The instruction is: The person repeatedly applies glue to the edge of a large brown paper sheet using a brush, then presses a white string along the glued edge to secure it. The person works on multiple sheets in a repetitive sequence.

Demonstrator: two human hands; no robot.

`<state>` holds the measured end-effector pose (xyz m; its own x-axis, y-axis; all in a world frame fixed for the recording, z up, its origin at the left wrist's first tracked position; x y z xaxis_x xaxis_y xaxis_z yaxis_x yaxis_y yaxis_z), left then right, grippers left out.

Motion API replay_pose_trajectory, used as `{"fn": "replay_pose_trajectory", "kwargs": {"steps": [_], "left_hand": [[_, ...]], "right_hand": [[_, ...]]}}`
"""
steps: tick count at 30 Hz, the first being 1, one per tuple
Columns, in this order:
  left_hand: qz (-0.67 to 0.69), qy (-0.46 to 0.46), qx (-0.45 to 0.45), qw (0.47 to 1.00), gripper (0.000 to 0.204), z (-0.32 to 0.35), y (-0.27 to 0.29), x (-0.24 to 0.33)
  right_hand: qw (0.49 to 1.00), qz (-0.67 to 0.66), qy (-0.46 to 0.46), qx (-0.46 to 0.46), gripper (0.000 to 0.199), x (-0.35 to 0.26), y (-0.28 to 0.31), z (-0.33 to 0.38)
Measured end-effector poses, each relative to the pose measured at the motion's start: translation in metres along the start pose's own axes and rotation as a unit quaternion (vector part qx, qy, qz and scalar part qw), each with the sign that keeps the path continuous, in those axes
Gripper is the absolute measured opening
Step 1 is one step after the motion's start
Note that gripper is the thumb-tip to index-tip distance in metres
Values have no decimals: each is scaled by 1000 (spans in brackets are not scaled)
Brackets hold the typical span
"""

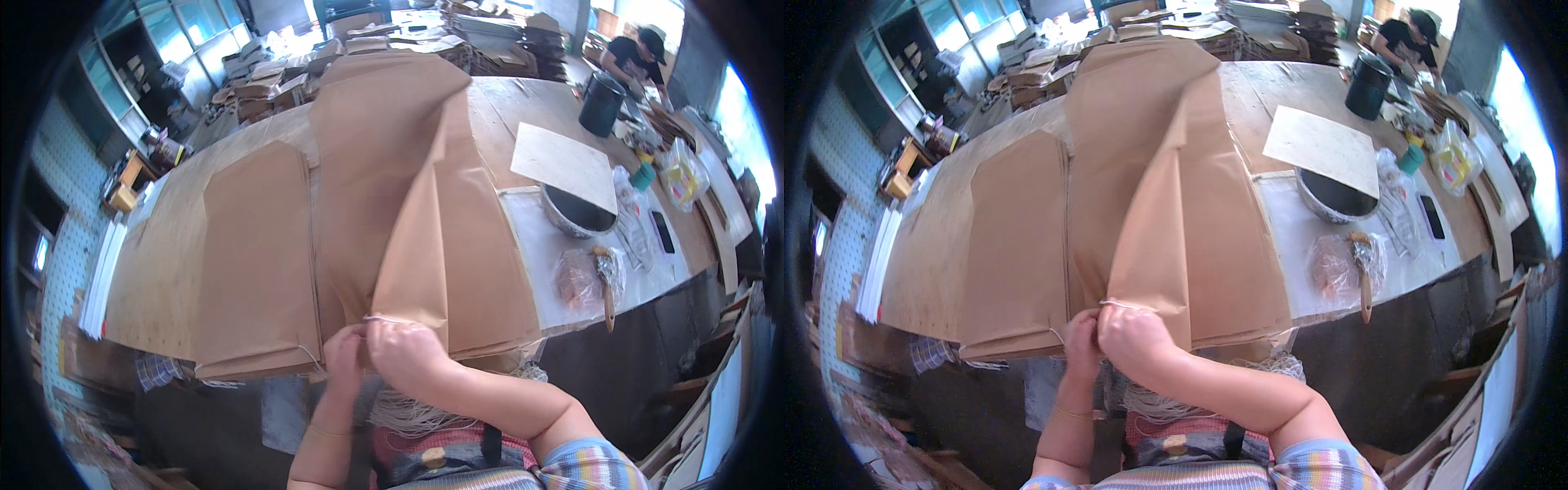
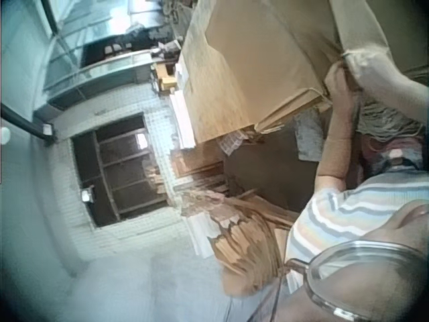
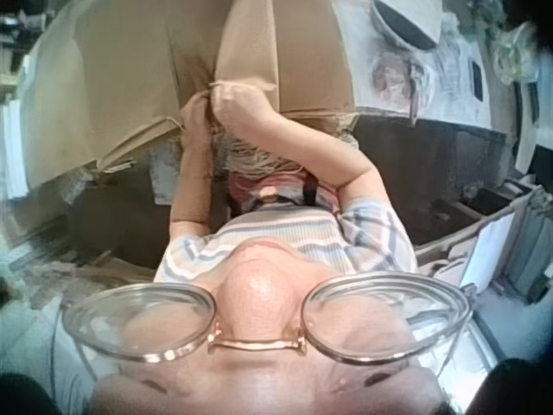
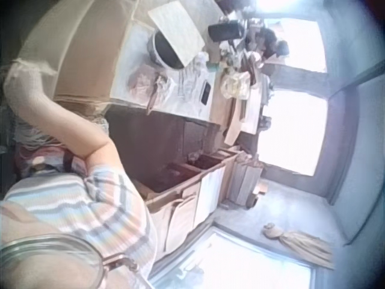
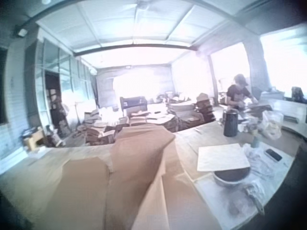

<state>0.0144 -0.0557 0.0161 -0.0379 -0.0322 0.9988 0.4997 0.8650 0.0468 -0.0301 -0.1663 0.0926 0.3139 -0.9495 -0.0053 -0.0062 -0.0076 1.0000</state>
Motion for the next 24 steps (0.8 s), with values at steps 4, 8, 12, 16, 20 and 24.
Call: {"fn": "replay_pose_trajectory", "kwargs": {"steps": [4, 8, 12, 16, 20, 24], "left_hand": [[55, 207, -132, 968, 24, -41, -6, 15], [39, 144, -66, 987, 26, -55, 2, 29], [106, 21, 9, 994, 22, -33, 57, 39], [96, -71, 123, 985, 30, -27, 82, 40], [139, -125, 61, 980, 28, -55, 81, 50], [135, -149, 43, 979, 26, -41, 103, 63]], "right_hand": [[996, -17, 89, 6, 22, -2, -16, -10], [897, -301, 305, 107, 20, 52, 31, 2], [801, -158, 71, 574, 30, 176, 95, 17], [753, -245, -153, 592, 25, 272, 70, -21], [910, -38, -154, 384, 24, 284, -61, -110], [970, -103, -185, 119, 14, 260, -18, -150]]}}
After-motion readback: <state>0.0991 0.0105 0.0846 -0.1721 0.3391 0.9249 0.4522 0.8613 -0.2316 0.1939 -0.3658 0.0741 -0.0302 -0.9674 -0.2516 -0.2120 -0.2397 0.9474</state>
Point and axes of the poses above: each hand's wrist, its own z-axis away from the middle knuckle, its own y-axis out of the back of the hand, x = y × z, the point moved 6 cm from there along -z, towards the middle knuckle, and after that the axes turned 13 degrees about -x, right-handed, at the moved point
